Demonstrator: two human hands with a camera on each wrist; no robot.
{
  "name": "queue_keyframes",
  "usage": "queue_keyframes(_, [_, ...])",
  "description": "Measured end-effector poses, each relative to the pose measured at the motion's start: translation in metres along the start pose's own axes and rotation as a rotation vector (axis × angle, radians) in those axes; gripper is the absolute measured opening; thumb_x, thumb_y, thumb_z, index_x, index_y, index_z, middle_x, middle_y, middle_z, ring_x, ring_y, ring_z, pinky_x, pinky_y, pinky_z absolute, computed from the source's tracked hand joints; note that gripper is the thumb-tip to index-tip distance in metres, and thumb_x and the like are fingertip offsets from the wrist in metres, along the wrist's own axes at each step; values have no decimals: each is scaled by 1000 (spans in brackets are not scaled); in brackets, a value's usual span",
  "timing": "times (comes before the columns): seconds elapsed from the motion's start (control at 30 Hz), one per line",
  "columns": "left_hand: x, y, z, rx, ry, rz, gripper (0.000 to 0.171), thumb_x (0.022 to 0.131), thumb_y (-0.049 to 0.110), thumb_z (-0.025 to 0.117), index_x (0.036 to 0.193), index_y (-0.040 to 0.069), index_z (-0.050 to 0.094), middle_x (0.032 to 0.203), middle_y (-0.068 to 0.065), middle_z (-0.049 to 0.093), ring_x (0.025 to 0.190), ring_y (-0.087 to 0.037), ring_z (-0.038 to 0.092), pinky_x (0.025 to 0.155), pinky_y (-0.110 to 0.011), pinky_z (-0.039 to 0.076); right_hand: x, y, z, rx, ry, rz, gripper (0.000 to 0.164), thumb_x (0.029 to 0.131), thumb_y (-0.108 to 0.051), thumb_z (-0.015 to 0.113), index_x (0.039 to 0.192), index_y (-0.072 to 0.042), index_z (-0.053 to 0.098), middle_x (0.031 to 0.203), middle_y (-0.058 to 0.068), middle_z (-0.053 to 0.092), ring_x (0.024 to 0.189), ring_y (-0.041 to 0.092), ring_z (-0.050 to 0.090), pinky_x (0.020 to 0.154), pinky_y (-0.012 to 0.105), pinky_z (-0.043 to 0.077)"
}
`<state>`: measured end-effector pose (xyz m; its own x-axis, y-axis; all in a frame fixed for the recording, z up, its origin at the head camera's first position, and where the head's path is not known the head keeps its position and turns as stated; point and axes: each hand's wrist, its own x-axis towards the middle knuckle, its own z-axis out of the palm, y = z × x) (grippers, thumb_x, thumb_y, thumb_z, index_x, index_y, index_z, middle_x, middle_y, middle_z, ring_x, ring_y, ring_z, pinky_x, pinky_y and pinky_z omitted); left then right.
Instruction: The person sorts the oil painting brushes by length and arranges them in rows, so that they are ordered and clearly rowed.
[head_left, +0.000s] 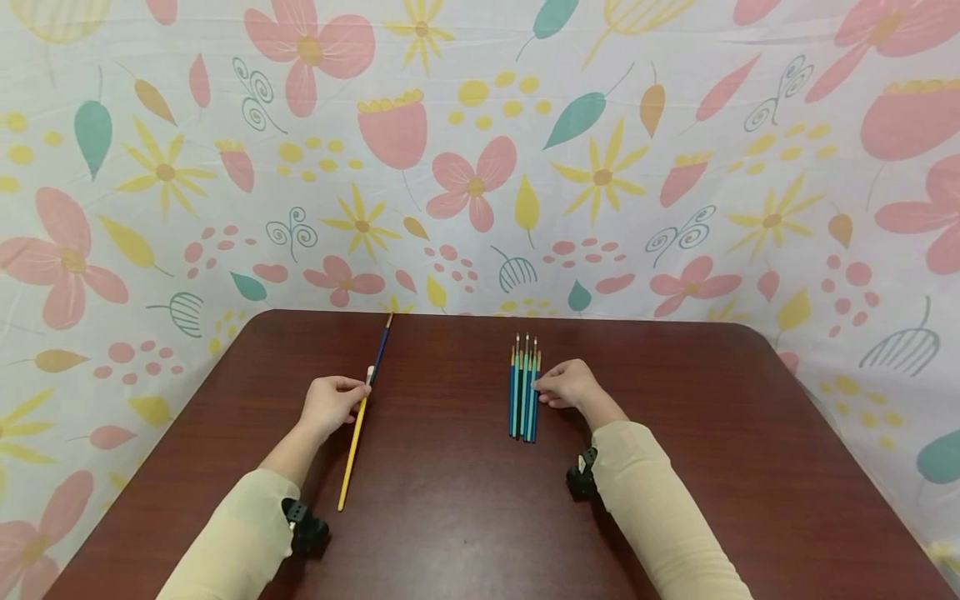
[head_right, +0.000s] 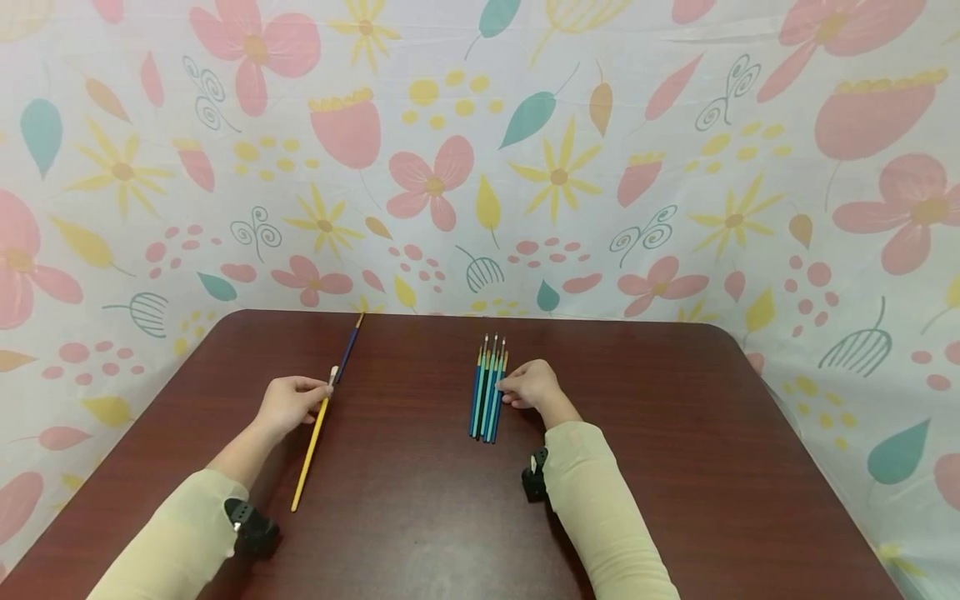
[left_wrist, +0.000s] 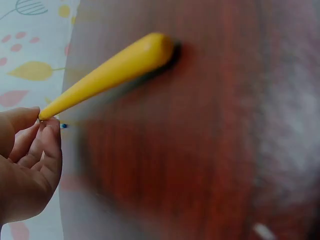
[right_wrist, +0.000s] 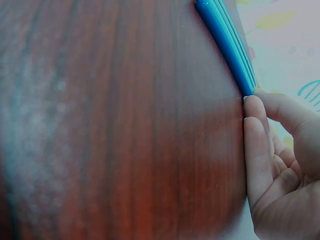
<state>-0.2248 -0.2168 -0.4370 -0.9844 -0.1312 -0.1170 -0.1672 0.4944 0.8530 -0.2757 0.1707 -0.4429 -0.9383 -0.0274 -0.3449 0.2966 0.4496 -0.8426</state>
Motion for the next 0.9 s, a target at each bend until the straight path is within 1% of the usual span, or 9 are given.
queue_keyframes(0.17, [-3, -3, 2, 15, 2, -22, 27, 89, 20, 65, 106, -1, 69, 92, -14, 69, 68, -11, 62, 58, -27, 56, 0, 1, 0, 9, 0, 1, 27, 85, -14, 70, 102, 7, 68, 72, 5, 69, 60, 9, 65, 59, 27, 57])
queue_keyframes(0.4, [-5, -5, 3, 12, 24, -11, 26, 86, 17, 68, 104, -2, 70, 89, -14, 72, 66, -10, 63, 58, -27, 56, 1, 0, 0, 11, 6, 8, 27, 85, -15, 71, 101, 6, 68, 71, 5, 69, 60, 9, 65, 59, 27, 57])
queue_keyframes(0.53, [-5, -5, 2, 17, 30, -24, 26, 85, 18, 70, 104, 0, 69, 91, -13, 73, 68, -10, 64, 59, -27, 56, 0, 0, 1, 16, 3, 7, 27, 84, -14, 71, 101, 6, 68, 71, 5, 69, 60, 9, 65, 58, 27, 57])
queue_keyframes(0.73, [-6, -4, 3, 21, 23, -42, 28, 84, 18, 71, 106, 0, 68, 94, -15, 72, 68, -12, 65, 60, -29, 57, 1, 1, 1, 21, 0, 9, 27, 85, -14, 71, 102, 6, 68, 73, 5, 68, 60, 9, 65, 59, 27, 57])
queue_keyframes(0.9, [-4, -4, 4, 34, 49, -43, 27, 83, 17, 73, 103, -1, 68, 94, -16, 72, 66, -12, 65, 58, -29, 57, 2, 1, 0, 20, -6, -1, 28, 85, -14, 70, 104, 8, 67, 73, 5, 68, 60, 9, 65, 59, 27, 57])
